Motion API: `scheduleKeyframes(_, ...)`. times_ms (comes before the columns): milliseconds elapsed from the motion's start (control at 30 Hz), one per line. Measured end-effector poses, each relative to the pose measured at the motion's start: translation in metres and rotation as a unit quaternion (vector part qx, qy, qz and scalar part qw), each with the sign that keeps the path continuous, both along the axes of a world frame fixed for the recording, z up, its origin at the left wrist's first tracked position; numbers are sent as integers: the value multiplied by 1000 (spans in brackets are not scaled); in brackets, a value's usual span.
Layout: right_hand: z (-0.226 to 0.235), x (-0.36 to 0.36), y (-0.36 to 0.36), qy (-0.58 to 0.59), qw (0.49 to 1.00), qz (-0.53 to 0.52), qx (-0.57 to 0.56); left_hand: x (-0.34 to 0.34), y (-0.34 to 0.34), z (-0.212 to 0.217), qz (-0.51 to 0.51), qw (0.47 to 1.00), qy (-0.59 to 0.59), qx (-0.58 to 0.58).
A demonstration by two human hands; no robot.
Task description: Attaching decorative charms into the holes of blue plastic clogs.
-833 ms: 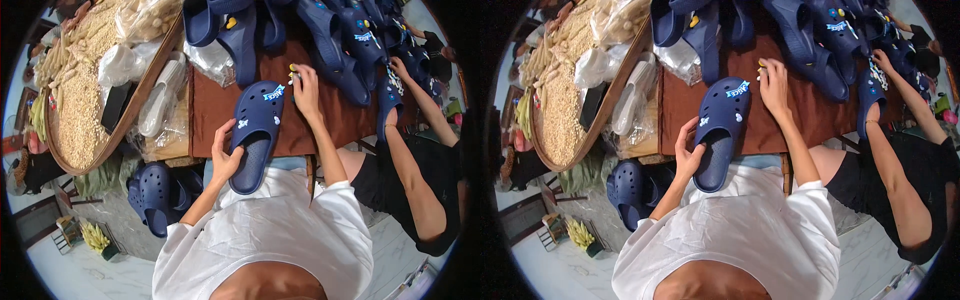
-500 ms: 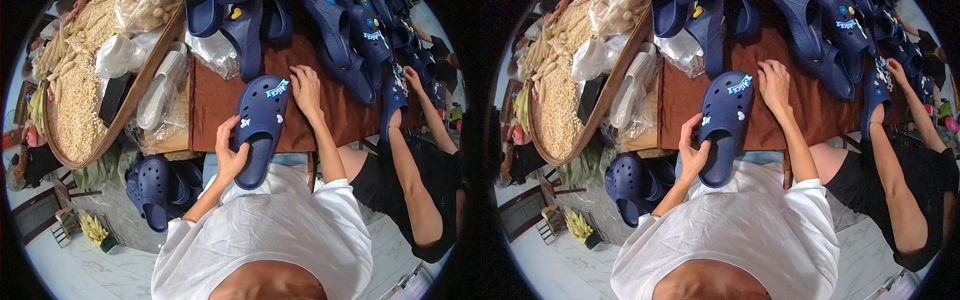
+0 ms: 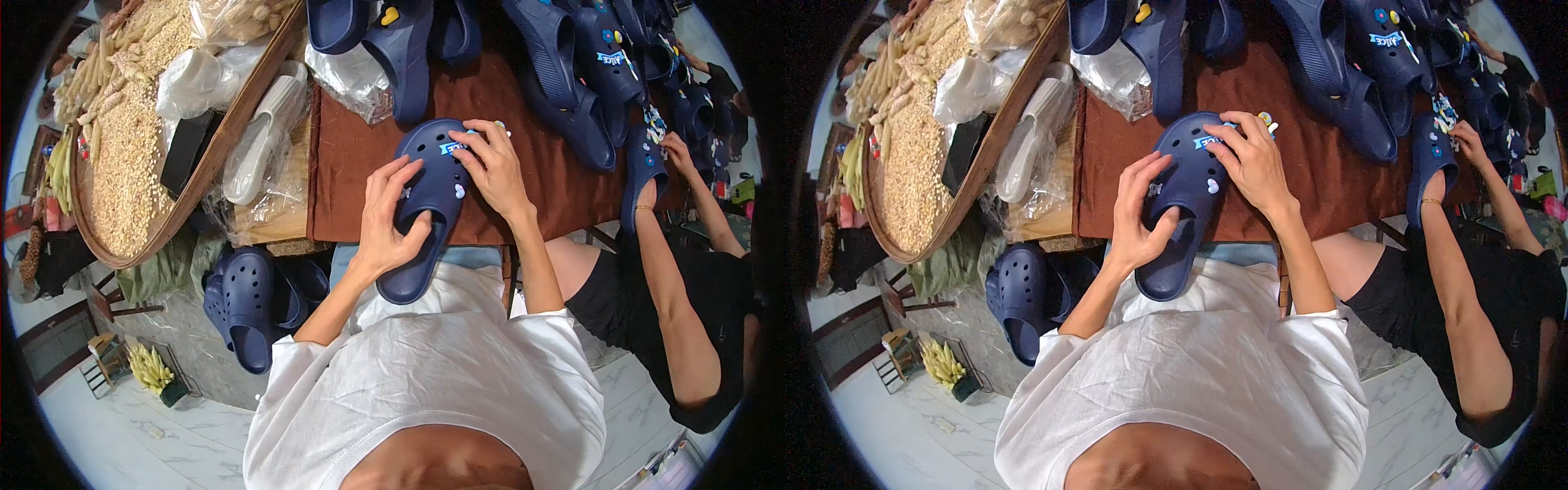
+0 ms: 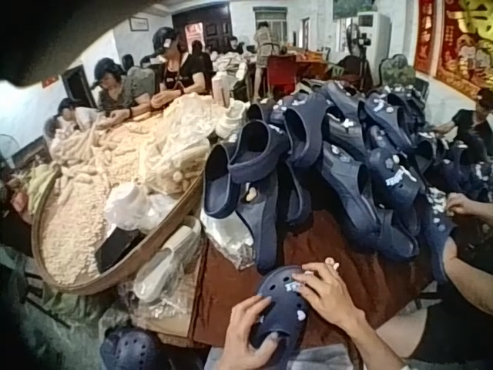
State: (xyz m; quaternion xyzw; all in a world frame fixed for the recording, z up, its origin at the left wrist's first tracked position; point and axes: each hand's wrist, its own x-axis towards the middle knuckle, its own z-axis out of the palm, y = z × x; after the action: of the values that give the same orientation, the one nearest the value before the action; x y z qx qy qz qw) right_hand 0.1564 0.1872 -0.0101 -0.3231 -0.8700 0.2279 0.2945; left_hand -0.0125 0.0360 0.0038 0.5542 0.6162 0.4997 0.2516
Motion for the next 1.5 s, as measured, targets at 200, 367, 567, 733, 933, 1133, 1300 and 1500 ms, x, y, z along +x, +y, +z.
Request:
scheduleKeyframes(200, 6, 0, 0, 10, 1000, 17, 1, 6, 4, -13, 23, 996, 85, 5)
scheduleKeyframes(367, 3, -5, 6, 22, 998, 31, -40, 7, 6, -13, 45, 997, 60, -8)
scheduleKeyframes(567, -13, -13, 6, 52, 999, -6, -2, 9, 6, -15, 64, 996, 66, -3)
scheduleKeyframes(733, -28, -13, -1, 149, 980, -93, -89, 8, 6, -16, 63, 997, 36, -20)
scheduleKeyframes(933, -29, 1, 11, 136, 970, -196, -54, -7, -4, -10, 11, 1000, 18, -12)
scheduleKeyframes(1133, -21, 8, -5, 82, 972, -210, 63, -31, -16, -14, -7, 998, -60, -22)
scheduleKeyframes(1300, 7, 7, -55, 119, 947, -120, -275, -33, -8, -24, 38, 993, -58, -93)
scheduleKeyframes(1500, 14, 12, -63, -26, 946, -132, -296, -33, 8, -13, 30, 978, -79, -191)
